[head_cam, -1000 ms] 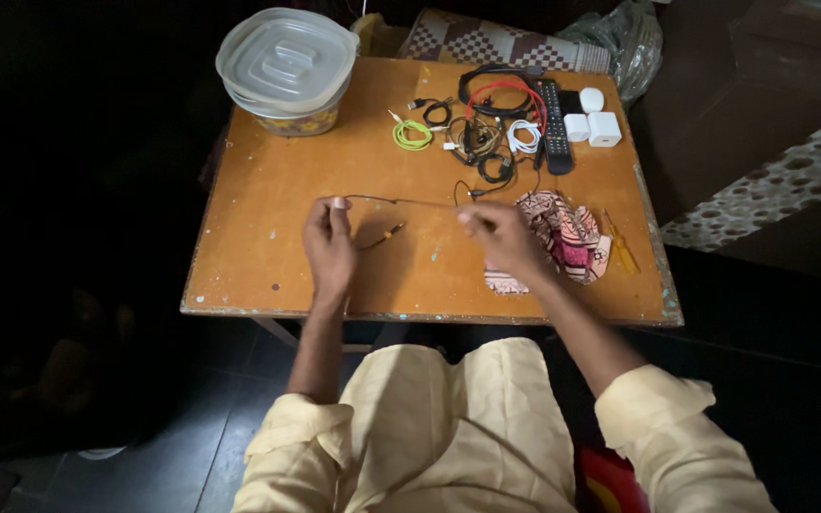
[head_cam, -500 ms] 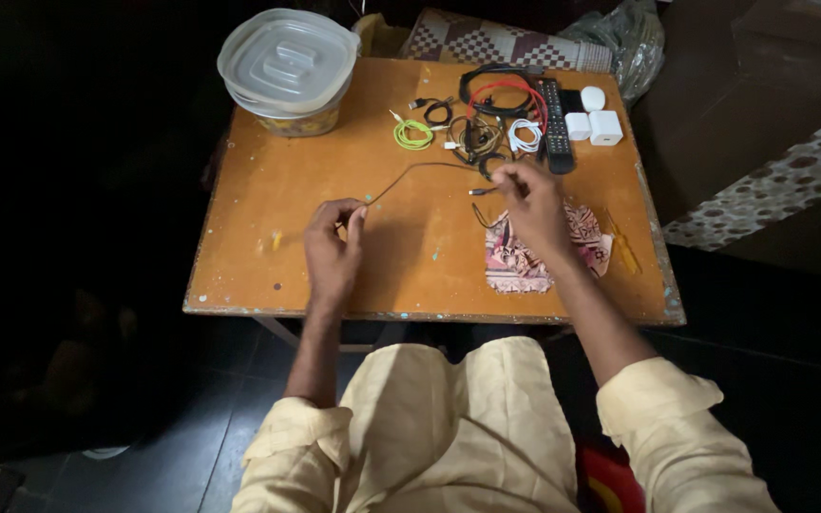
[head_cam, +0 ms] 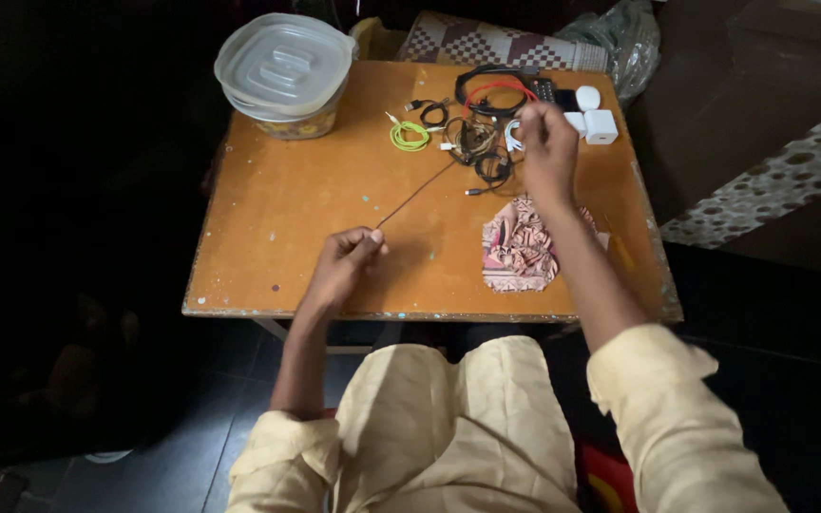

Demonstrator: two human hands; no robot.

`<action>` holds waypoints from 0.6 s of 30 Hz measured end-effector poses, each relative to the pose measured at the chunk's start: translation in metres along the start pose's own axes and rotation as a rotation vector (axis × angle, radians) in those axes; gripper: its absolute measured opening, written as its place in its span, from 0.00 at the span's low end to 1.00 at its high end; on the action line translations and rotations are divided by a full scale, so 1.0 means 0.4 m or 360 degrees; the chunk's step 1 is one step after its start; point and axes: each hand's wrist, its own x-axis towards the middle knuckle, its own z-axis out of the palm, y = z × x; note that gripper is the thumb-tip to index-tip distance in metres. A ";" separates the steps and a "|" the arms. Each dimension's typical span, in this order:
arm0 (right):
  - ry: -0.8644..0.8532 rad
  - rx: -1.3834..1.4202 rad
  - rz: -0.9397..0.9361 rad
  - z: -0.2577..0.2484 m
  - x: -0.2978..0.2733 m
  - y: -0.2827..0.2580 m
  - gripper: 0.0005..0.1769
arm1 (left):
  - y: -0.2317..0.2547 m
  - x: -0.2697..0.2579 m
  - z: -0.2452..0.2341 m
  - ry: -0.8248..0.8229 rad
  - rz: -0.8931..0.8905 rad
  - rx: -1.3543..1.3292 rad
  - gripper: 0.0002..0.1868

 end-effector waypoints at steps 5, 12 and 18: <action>-0.0084 -0.0381 -0.0068 -0.018 0.057 0.010 0.10 | 0.038 -0.030 0.033 -0.0285 -0.0193 -0.0616 0.16; -0.0819 -0.0304 -0.0812 0.080 -0.138 -0.106 0.23 | 0.099 0.007 0.107 -0.0143 -0.0260 -0.0768 0.15; -0.0768 -0.0559 -0.0802 0.105 -0.243 -0.123 0.30 | 0.035 0.084 0.154 -0.0196 -0.0068 -0.0454 0.21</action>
